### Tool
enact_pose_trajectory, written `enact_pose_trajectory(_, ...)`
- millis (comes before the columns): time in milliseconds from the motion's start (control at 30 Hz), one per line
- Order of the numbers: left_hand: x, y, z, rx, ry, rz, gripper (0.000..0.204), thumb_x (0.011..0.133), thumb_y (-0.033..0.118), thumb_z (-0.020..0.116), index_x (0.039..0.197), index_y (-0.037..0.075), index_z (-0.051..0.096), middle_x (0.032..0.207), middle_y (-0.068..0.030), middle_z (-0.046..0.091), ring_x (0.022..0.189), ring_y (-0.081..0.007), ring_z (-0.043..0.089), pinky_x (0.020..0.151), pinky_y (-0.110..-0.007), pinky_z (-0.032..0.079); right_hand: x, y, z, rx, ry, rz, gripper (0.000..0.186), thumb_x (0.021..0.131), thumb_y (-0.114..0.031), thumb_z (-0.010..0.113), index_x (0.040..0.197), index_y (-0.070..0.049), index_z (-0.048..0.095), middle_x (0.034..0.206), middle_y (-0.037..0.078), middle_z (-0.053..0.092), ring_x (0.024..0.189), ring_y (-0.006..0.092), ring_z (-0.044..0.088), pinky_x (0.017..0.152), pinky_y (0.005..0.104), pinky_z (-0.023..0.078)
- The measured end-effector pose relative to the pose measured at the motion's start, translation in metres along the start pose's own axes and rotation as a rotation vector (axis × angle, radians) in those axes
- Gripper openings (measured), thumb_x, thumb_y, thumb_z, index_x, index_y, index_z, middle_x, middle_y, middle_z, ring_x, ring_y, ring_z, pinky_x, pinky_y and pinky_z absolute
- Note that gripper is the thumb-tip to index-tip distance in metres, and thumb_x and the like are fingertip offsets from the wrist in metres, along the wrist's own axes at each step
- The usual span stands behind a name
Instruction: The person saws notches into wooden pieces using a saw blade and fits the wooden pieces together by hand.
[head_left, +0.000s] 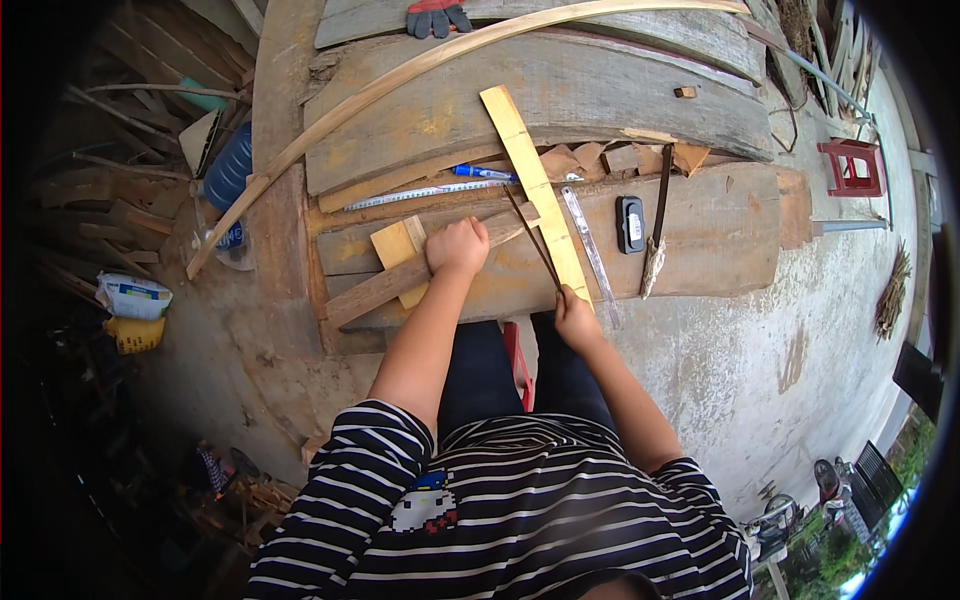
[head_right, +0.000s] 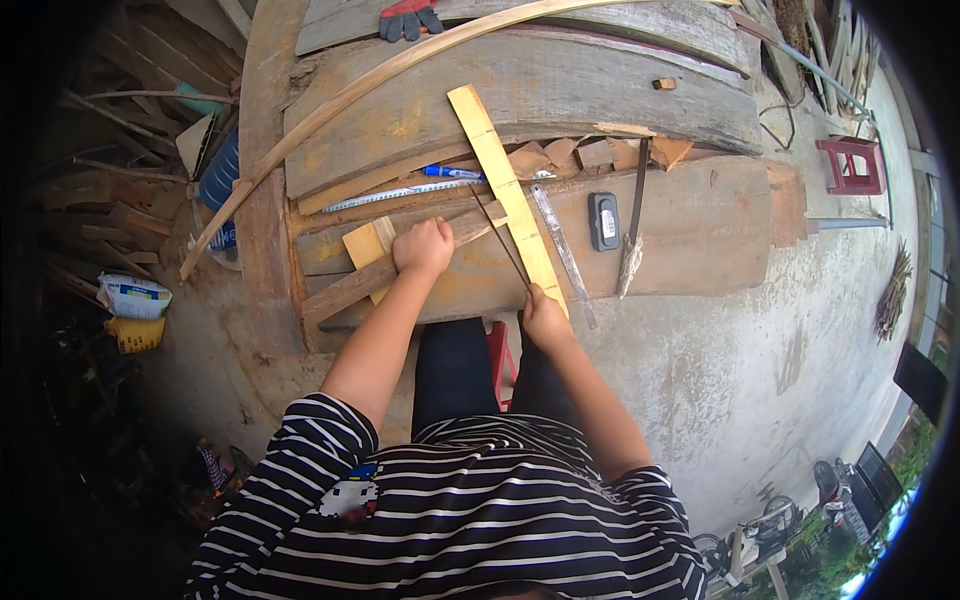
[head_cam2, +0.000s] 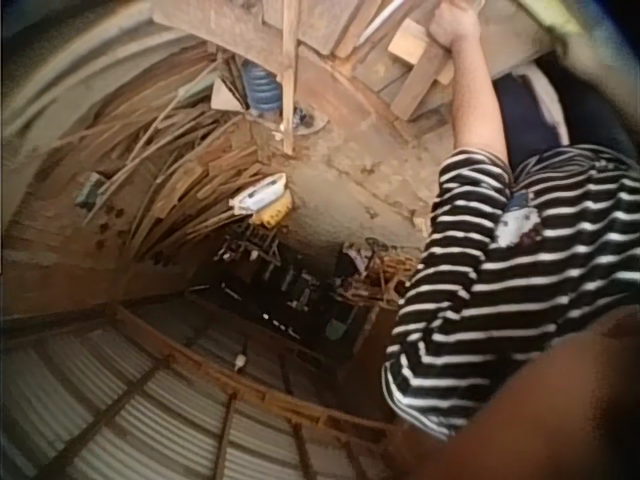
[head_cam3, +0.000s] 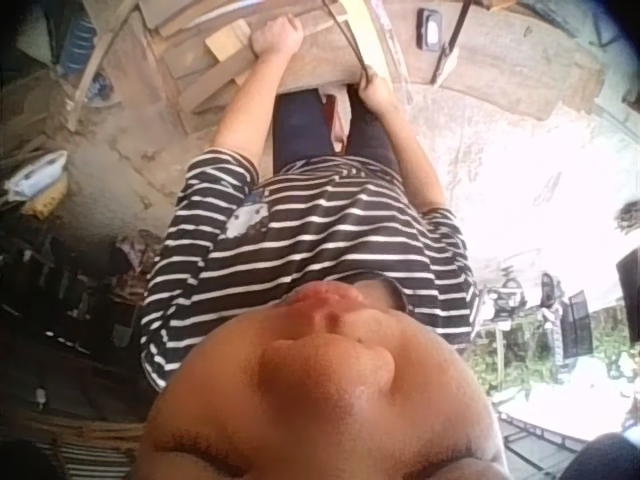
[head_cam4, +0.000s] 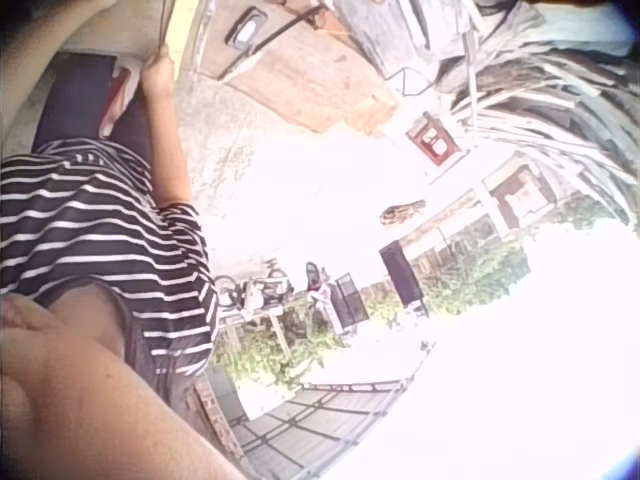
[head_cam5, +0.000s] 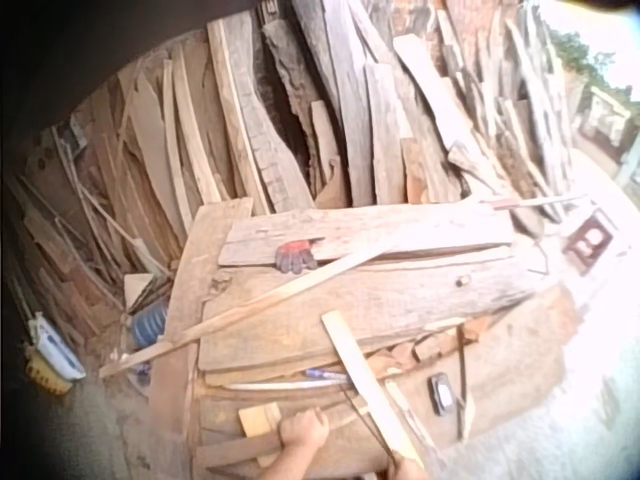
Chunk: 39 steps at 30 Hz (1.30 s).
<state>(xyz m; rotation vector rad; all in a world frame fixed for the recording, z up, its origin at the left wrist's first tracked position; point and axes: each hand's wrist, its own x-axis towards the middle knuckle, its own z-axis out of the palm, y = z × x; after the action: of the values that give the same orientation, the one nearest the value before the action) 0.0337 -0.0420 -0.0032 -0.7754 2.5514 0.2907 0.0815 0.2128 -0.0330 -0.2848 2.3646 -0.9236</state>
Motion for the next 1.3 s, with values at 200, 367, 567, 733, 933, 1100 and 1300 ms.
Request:
enact_pose_trajectory(200, 0.001, 0.001, -0.003, -0.009, -0.021, -0.011, 0.047, 0.095, 0.033, 0.035, 0.078, 0.008, 0.071, 0.079, -0.0163, 0.071, 0.076, -0.0329, 0.07, 0.07, -0.046, 0.055, -0.008, -0.016, 0.01, -0.005, 0.047, 0.1, 0.021, 0.097, -0.021, 0.046, 0.102, -0.002, 0.055, 0.077, 0.031, 0.062, 0.075, 0.048, 0.063, 0.068, 0.0558, 0.05)
enact_pose_trajectory(367, -0.001, 0.002, -0.005, -0.004, -0.015, -0.008, 0.047, 0.095, 0.033, 0.035, 0.078, 0.009, 0.071, 0.08, -0.0163, 0.071, 0.077, -0.0334, 0.07, 0.07, -0.046, 0.055, 0.041, -0.04, 0.014, -0.046, 0.041, 0.088, 0.023, 0.098, -0.024, 0.046, 0.1, -0.003, 0.054, 0.077, 0.03, 0.063, 0.073, 0.0467, 0.064, 0.067, 0.0556, 0.051)
enact_pose_trajectory(567, -0.002, 0.005, -0.007, 0.012, -0.036, -0.009, 0.047, 0.095, 0.034, 0.035, 0.08, 0.008, 0.071, 0.081, -0.0161, 0.071, 0.078, -0.0334, 0.07, 0.071, -0.047, 0.055, -0.024, -0.007, 0.008, -0.077, 0.015, 0.145, 0.02, 0.097, -0.022, 0.046, 0.103, -0.004, 0.054, 0.08, 0.029, 0.065, 0.075, 0.0457, 0.065, 0.068, 0.0548, 0.052)
enact_pose_trajectory(733, -0.001, 0.006, -0.008, 0.038, -0.057, -0.017, 0.048, 0.095, 0.034, 0.034, 0.08, 0.008, 0.071, 0.082, -0.016, 0.071, 0.078, -0.0333, 0.07, 0.071, -0.047, 0.055, 0.002, -0.013, 0.016, -0.078, 0.048, 0.089, 0.02, 0.095, -0.022, 0.047, 0.103, -0.004, 0.053, 0.077, 0.028, 0.065, 0.074, 0.0455, 0.065, 0.067, 0.0543, 0.052)
enact_pose_trajectory(933, -0.002, 0.005, -0.006, 0.026, -0.027, 0.004, 0.047, 0.096, 0.032, 0.034, 0.08, 0.007, 0.07, 0.08, -0.0185, 0.07, 0.077, -0.0357, 0.069, 0.071, -0.047, 0.055, -0.016, -0.016, 0.002, 0.006, -0.009, 0.168, 0.021, 0.096, -0.021, 0.046, 0.103, -0.002, 0.054, 0.079, 0.031, 0.063, 0.078, 0.0484, 0.063, 0.071, 0.0557, 0.05)
enact_pose_trajectory(1100, -0.001, 0.006, -0.004, 0.042, -0.022, -0.017, 0.048, 0.095, 0.034, 0.035, 0.076, 0.007, 0.071, 0.078, -0.0177, 0.07, 0.075, -0.0343, 0.07, 0.07, -0.047, 0.055, -0.05, 0.006, -0.011, 0.062, -0.005, 0.169, 0.021, 0.096, -0.019, 0.046, 0.101, -0.001, 0.056, 0.08, 0.032, 0.062, 0.08, 0.0503, 0.061, 0.073, 0.0574, 0.049)
enact_pose_trajectory(1300, 0.0, 0.006, -0.002, 0.032, 0.019, -0.021, 0.048, 0.094, 0.034, 0.036, 0.076, 0.007, 0.072, 0.077, -0.0171, 0.071, 0.073, -0.034, 0.07, 0.07, -0.046, 0.055, -0.034, 0.0, -0.006, -0.021, 0.028, 0.354, 0.022, 0.096, -0.019, 0.046, 0.104, -0.001, 0.056, 0.081, 0.032, 0.062, 0.081, 0.0496, 0.062, 0.072, 0.0574, 0.049)
